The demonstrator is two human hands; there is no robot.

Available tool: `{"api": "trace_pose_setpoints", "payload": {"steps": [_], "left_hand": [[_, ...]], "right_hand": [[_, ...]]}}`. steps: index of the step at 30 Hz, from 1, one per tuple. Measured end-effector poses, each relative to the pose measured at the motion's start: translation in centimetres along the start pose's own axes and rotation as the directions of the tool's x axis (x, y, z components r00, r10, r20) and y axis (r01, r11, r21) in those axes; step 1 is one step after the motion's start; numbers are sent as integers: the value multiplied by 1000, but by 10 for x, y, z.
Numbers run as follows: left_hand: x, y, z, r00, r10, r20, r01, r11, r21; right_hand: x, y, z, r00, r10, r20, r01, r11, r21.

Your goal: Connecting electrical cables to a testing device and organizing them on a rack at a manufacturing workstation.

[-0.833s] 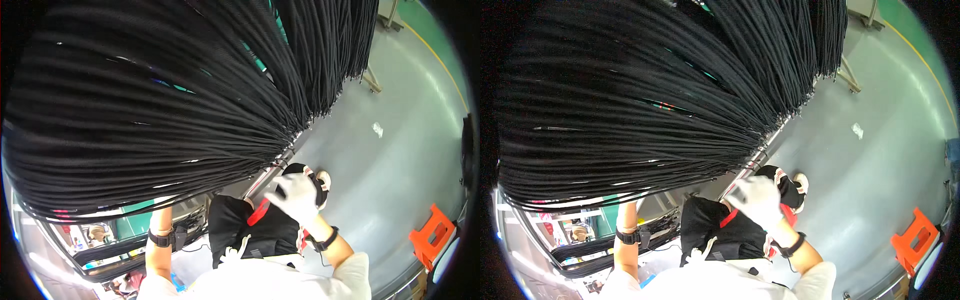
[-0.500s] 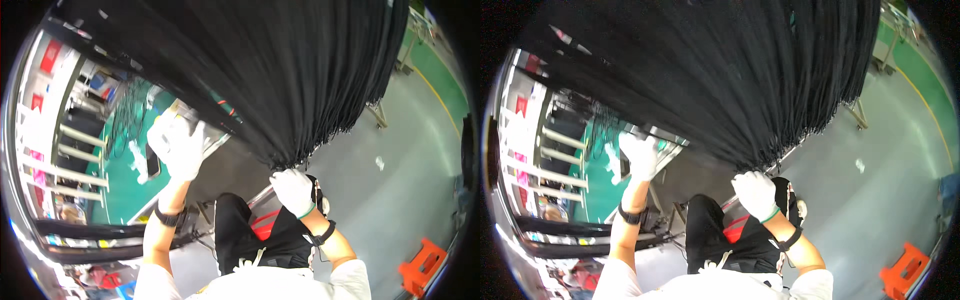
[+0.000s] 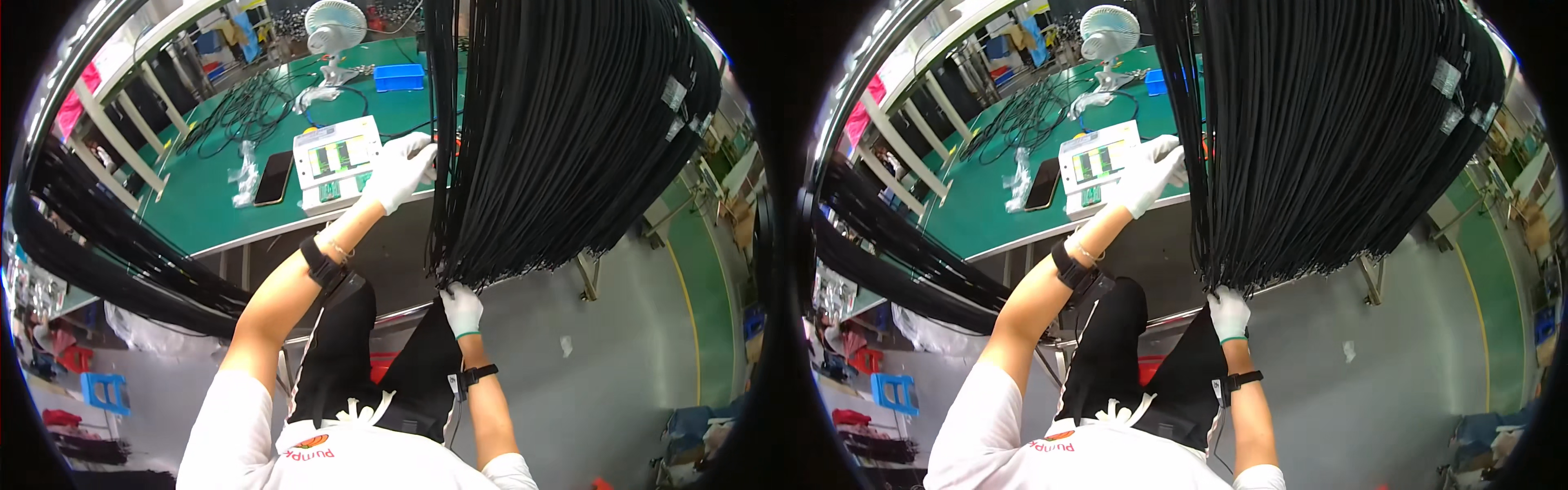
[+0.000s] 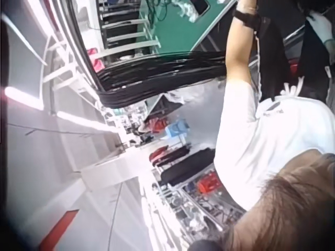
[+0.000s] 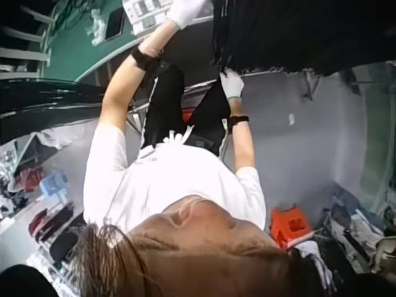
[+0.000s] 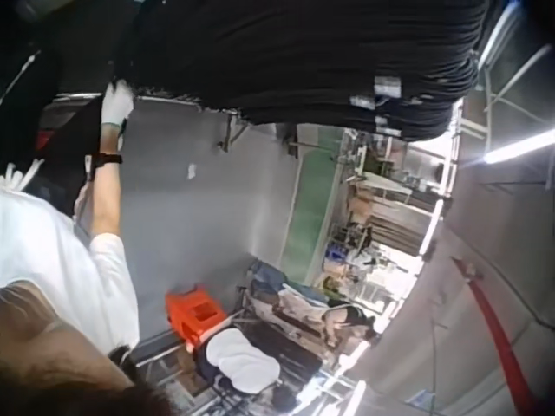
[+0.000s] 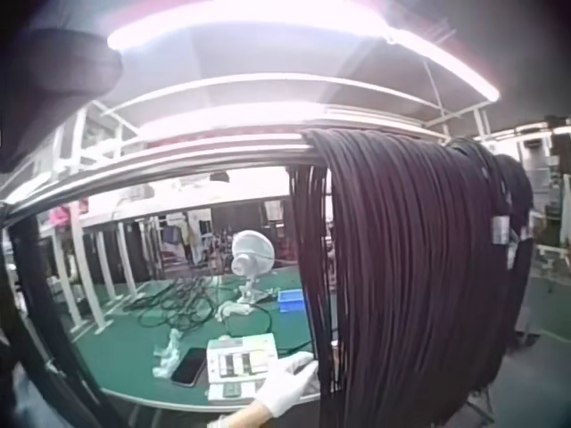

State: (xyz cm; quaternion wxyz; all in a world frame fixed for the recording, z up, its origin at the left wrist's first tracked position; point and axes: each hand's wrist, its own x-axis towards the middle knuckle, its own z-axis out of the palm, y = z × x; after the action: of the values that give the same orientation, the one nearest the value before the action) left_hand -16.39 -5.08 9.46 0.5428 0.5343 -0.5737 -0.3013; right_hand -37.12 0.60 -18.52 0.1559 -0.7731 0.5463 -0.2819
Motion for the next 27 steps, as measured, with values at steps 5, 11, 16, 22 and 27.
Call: {"api": "trace_pose_setpoints", "payload": {"steps": [5, 11, 16, 22, 27], "left_hand": [[-8, 0, 2, 1000, 11, -19, -9, 994, 110], [-10, -20, 5, 840, 476, -261, -329, 830, 451], [-4, -3, 25, 930, 335, -152, -291, 923, 252], [-11, -7, -4, 912, 114, -394, -34, 978, 204], [-31, 5, -25, 961, -51, -272, 52, 999, -2]], "right_hand": [[2, 1, -11, 1000, -23, 13, 22, 999, 38], [-11, -11, -39, 995, 59, 81, -65, 996, 67], [-18, -31, -71, 993, -17, -115, 20, 1000, 24], [-25, -124, -131, 963, -256, -84, 267, 867, 422], [51, -158, -128, 931, -161, -327, 329, 756, 566]]}}
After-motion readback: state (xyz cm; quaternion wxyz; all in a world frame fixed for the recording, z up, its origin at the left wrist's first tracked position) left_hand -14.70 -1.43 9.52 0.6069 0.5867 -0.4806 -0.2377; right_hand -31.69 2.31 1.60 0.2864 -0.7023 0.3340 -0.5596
